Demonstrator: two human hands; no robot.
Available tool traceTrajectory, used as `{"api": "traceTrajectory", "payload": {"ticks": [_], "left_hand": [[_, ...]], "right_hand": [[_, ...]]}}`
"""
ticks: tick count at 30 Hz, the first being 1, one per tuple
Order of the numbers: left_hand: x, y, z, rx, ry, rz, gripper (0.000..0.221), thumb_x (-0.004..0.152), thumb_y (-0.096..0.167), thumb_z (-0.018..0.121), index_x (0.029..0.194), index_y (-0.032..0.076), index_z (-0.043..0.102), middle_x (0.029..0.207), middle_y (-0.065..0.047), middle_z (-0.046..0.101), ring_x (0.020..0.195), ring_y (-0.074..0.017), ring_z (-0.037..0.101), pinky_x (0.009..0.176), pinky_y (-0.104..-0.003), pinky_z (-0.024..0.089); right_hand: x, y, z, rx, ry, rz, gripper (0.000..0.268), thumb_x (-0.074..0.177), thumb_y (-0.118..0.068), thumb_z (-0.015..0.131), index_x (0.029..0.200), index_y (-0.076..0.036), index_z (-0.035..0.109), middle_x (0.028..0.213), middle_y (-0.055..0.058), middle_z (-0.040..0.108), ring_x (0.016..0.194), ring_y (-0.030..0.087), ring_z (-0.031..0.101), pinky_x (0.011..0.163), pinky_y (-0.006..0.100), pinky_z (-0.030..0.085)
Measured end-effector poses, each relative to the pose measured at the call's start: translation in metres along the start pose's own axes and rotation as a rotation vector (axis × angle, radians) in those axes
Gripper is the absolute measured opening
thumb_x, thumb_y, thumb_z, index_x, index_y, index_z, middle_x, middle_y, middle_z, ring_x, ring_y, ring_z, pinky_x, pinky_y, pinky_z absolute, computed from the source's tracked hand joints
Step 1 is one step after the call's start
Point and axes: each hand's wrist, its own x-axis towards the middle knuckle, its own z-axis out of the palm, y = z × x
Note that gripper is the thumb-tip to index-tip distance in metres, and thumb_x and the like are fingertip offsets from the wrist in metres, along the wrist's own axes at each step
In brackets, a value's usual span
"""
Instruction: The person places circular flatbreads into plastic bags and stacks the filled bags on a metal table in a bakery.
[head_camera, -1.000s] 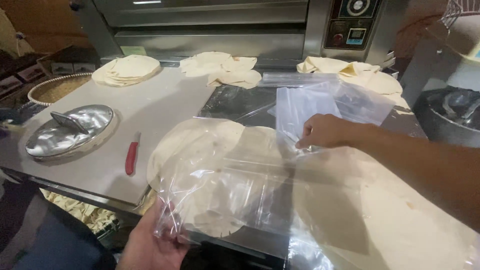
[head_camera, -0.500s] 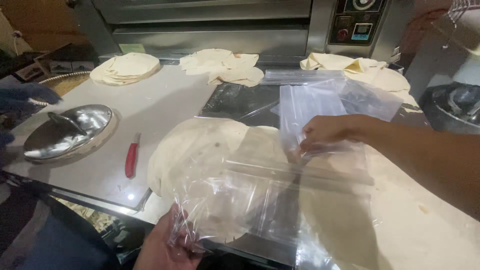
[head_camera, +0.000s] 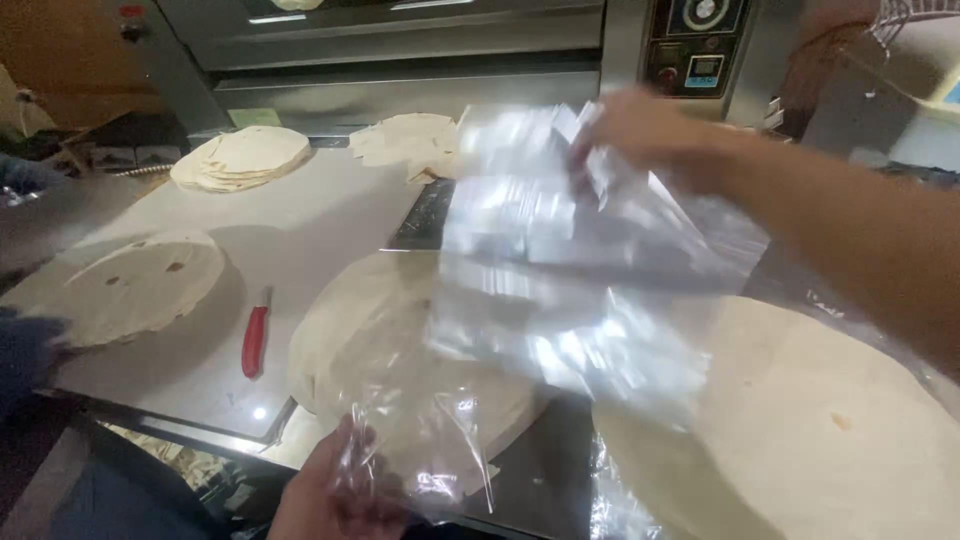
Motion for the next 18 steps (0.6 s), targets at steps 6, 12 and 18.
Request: {"api": "traceTrajectory", "payload": {"ticks": [6,12,18], "left_hand": [[0.014,0.003,-0.015,-0.182,-0.288,-0.052,0.029,0.085,0.042,0.067,0.086,0.013,0.066,0.055,0.0,0.046,0.046,-0.0129,0.041,0.045,-0.028,0.036],[-0.068,0.004,0.045,-0.159,-0.09,0.021,0.025,0.097,0.038,0.059,0.096,0.014,0.062,0.064,0.004,0.048,0.056,-0.0108,0.045,0.055,-0.026,0.039],[-0.067,-0.008,0.057,-0.065,-0.317,0.189,0.024,0.1,0.034,0.055,0.098,0.012,0.063,0.066,0.003,0.05,0.057,-0.0095,0.045,0.061,-0.029,0.044]], "right_hand": [[0.005,0.045,-0.032,0.854,0.412,0.537,0.032,0.103,-0.023,0.054,0.121,0.002,0.065,0.121,0.018,0.068,0.107,0.032,0.072,0.096,0.045,0.061],[-0.035,0.11,0.001,1.031,0.434,0.997,0.064,0.106,-0.05,0.055,0.131,0.008,0.055,0.134,0.029,0.063,0.116,0.037,0.065,0.094,0.045,0.054],[-0.091,0.05,0.059,0.174,0.23,0.725,0.053,0.099,-0.04,0.067,0.122,0.007,0.065,0.129,0.023,0.064,0.114,0.031,0.059,0.096,0.046,0.046]]}}
